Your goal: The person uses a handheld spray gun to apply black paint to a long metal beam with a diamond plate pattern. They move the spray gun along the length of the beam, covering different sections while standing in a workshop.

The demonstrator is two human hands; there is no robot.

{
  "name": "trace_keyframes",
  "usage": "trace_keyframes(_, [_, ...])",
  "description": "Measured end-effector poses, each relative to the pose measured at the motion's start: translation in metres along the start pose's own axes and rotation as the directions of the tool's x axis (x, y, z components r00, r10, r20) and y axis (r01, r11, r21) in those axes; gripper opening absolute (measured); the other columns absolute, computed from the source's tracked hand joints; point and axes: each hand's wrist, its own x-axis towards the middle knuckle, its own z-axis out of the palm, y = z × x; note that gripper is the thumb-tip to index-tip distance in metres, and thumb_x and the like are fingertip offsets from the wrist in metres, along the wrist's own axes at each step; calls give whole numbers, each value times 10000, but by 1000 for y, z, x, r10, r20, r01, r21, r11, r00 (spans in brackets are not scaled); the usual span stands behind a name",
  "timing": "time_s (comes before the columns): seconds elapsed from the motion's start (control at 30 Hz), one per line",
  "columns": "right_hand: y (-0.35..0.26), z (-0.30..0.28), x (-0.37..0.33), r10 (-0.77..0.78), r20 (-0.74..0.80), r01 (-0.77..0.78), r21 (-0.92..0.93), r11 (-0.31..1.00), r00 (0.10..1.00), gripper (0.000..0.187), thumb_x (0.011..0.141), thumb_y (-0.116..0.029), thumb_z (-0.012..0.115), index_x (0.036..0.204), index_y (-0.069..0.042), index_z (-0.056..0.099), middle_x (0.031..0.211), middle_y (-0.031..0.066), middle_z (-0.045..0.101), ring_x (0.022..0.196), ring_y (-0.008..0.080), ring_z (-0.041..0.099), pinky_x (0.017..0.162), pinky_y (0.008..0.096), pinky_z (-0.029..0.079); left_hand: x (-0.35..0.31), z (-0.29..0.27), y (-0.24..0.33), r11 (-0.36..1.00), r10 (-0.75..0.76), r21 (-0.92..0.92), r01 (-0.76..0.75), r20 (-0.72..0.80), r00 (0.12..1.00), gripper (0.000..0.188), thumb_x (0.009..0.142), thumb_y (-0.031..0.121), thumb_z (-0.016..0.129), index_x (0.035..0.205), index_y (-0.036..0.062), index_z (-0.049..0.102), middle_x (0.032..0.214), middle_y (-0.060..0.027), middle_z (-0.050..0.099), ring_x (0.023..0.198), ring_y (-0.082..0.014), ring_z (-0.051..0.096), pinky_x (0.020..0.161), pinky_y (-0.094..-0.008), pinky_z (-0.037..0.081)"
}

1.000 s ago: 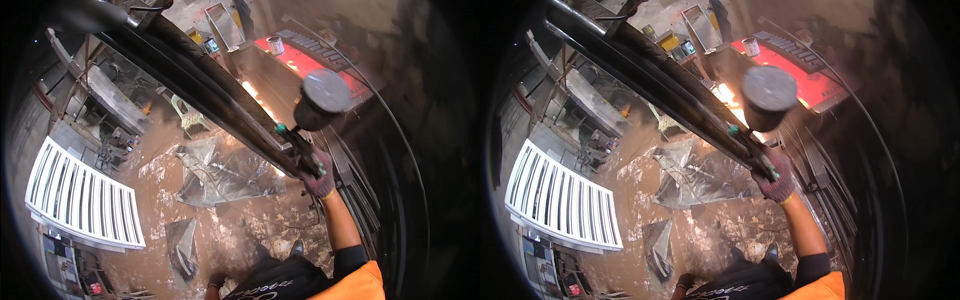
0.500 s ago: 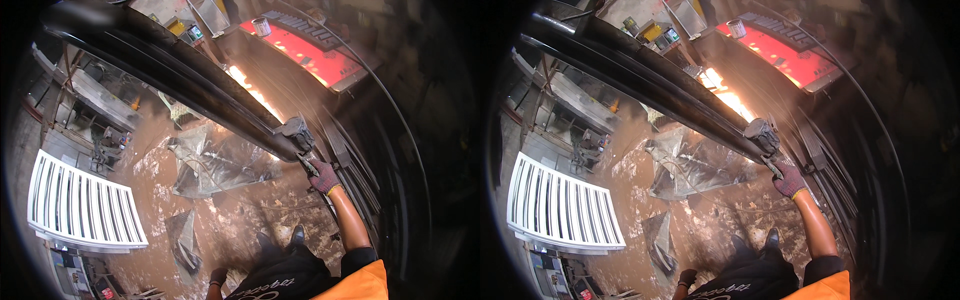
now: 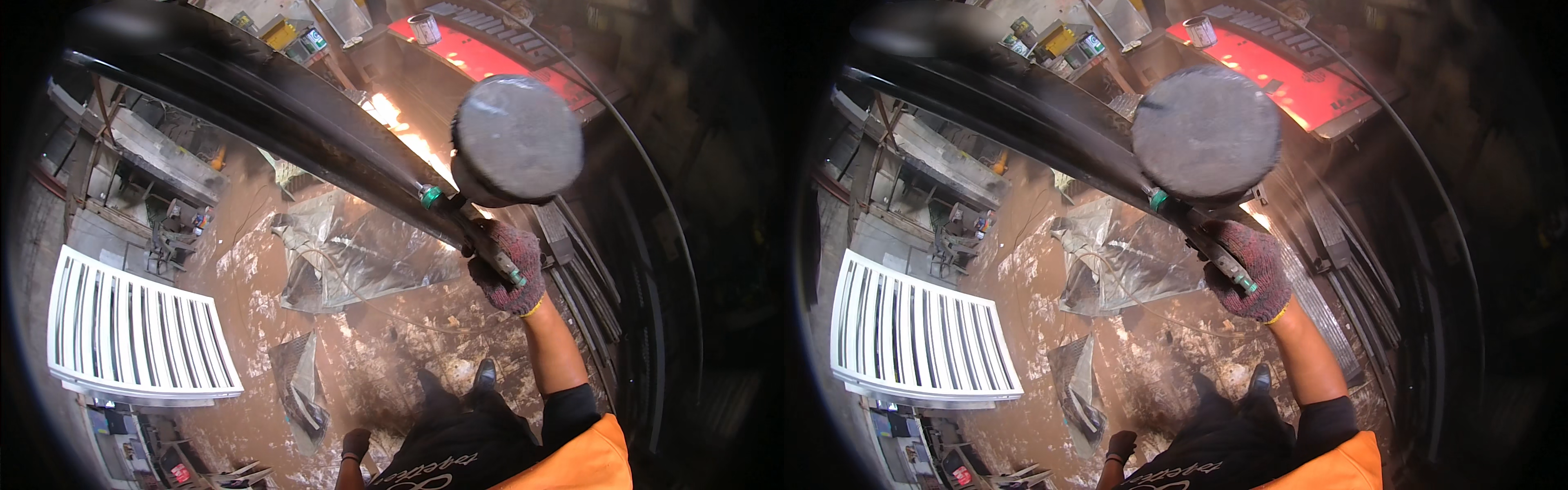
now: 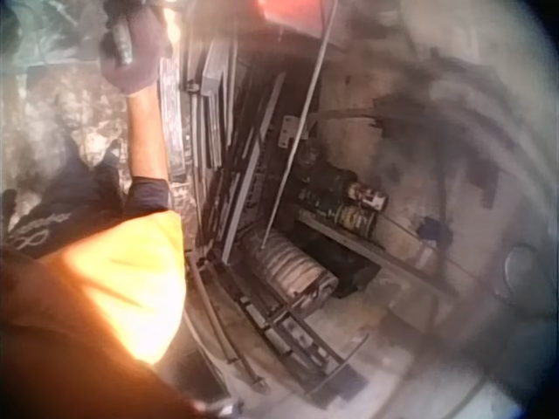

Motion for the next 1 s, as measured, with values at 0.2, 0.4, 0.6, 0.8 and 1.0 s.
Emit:
trace_keyframes(0.2, [67,5,-48,230,109,-214,-136,967,967,466,729,-51,663,1195,-67,656,964,200,694,867,414,670,773,420,563,-1,-2,3,996,-66,-53,69,44,997,235,876,227,547,844,79,728,982,-187,717,985,-392,676,848,-476,538])
trace_keyframes(0.4, [120,-12,-100,420,215,-343,-319,883,882,484,748,-91,643,1232,-107,664,1023,224,695,947,429,669,840,457,554,5,6,3,937,182,279,-210,125,975,207,895,174,538,909,139,742,950,-160,732,938,-358,708,807,-491,569])
trace_keyframes(0.6, [132,2,-89,424,198,-347,-330,878,884,499,767,-100,625,1265,-107,662,1063,236,696,984,425,672,872,447,551,26,29,7,922,189,325,-213,103,977,142,830,190,673,944,117,714,979,-132,719,968,-341,693,820,-476,563])
trace_keyframes(0.8, [87,21,5,104,84,-101,-33,994,991,546,756,-80,655,1302,-59,639,1152,239,693,1056,395,687,896,430,545,18,13,50,969,125,225,-102,-88,988,264,938,209,500,924,82,732,985,-200,716,896,-387,705,786,-502,567])
trace_keyframes(1.0, [30,-9,101,-237,-53,243,159,957,970,502,755,-183,734,1209,13,647,951,196,692,833,372,675,759,386,531,-18,40,126,967,-60,240,80,-91,994,227,758,224,802,896,91,681,939,-132,707,969,-328,680,786,-471,554])
